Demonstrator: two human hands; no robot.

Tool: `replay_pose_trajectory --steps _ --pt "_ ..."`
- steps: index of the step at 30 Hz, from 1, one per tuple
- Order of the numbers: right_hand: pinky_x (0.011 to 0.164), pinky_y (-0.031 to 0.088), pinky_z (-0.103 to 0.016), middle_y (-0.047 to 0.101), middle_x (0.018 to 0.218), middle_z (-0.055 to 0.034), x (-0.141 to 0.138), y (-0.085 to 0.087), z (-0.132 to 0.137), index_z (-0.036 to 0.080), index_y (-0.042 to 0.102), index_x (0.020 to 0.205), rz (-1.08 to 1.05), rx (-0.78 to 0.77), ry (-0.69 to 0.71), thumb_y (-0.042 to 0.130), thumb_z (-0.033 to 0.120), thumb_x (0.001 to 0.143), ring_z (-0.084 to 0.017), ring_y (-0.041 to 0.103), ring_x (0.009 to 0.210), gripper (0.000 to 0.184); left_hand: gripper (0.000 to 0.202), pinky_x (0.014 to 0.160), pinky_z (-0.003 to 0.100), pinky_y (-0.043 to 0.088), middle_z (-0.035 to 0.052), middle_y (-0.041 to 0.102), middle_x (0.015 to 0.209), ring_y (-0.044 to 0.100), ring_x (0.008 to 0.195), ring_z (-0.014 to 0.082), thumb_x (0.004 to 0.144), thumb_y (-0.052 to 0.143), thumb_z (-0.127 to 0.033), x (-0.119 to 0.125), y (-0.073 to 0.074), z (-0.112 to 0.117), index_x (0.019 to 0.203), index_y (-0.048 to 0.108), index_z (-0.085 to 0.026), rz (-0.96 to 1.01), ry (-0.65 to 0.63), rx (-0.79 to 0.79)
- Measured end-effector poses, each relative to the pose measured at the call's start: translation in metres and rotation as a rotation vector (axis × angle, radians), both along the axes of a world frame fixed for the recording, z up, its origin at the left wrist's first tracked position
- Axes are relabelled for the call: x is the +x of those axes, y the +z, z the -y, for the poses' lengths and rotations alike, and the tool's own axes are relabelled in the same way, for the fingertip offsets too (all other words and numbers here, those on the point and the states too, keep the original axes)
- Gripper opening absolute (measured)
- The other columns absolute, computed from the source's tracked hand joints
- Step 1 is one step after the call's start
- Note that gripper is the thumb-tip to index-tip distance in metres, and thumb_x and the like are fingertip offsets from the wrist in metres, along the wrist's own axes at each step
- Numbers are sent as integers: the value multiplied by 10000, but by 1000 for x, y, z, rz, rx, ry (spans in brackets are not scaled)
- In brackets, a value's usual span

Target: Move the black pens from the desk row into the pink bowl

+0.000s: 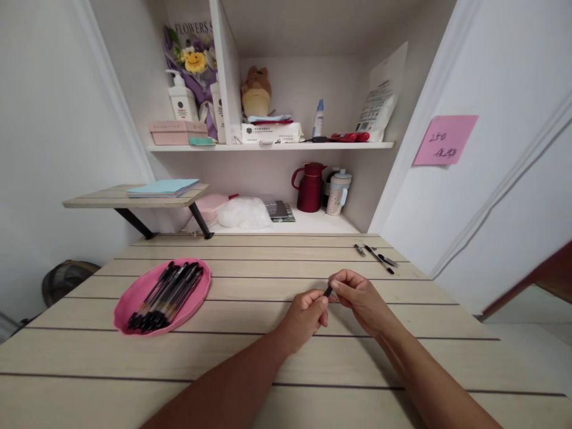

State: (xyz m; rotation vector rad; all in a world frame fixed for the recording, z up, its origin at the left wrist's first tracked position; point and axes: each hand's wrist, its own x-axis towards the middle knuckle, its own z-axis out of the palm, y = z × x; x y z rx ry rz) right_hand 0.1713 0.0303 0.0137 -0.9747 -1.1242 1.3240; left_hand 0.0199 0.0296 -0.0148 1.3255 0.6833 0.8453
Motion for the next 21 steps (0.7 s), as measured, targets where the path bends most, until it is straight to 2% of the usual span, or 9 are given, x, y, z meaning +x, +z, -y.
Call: replay_pose_trajectory --steps 2,4,7,10,12,14,17,19,21 --pt "465 295 -221 595 660 8 0 1 1 184 601 802 2 -15 33 716 338 632 -66 444 487 256 440 377 185 170 -53 459 494 263 346 23 795 450 -468 0 0 0 1020 569 -109 -2 -8 -6" --pt "462 292 -220 594 677 -1 1 1 1 179 616 860 4 -34 43 710 340 634 -76 467 508 294 438 377 185 171 -54 457 493 263 346 24 790 456 -472 0 0 0 1010 570 -111 -5 -7 -13" --pt "445 268 -214 543 572 17 0 0 1 164 615 774 25 -36 6 730 334 605 -85 464 503 266 420 378 184 178 -53 462 498 272 348 22 789 460 -471 0 -1 -1 977 573 -113 -10 -2 -11" --pt "432 250 -208 545 569 18 -1 0 0 169 591 716 53 -25 -2 744 347 583 -80 442 490 269 408 375 185 176 -53 462 499 269 344 20 796 451 -467 0 -1 -1 960 574 -113 -11 -1 3" --pt "441 273 -214 559 595 12 -1 1 0 171 606 770 46 -23 19 721 372 609 -73 420 480 282 413 374 185 176 -54 461 498 268 342 21 800 445 -467 0 -2 -1 972 573 -115 -7 -3 2" --pt "475 320 -230 520 531 30 -1 0 0 166 624 815 26 -23 19 695 385 638 -67 387 457 291 424 374 186 178 -53 462 499 269 343 23 798 445 -470 0 -2 -1 992 571 -115 -4 -4 -4" --pt "498 344 -245 450 443 54 1 -3 -2 160 615 725 30 -9 -14 702 379 633 -63 337 430 252 430 379 186 180 -51 464 497 274 347 25 798 449 -464 0 -2 -2 1012 571 -112 -6 -4 -3" --pt "472 317 -235 504 493 29 1 -5 -3 165 580 654 50 -1 -14 716 377 617 -66 352 443 254 427 383 186 182 -53 460 490 272 349 25 800 448 -458 1 -3 -2 1015 573 -111 -9 -5 -6" --pt "450 285 -224 572 601 -4 1 -4 -3 167 579 669 48 -5 12 706 393 627 -68 378 464 263 432 385 186 185 -55 455 484 270 349 26 798 449 -462 1 -3 -2 1015 576 -110 -10 -3 -13"
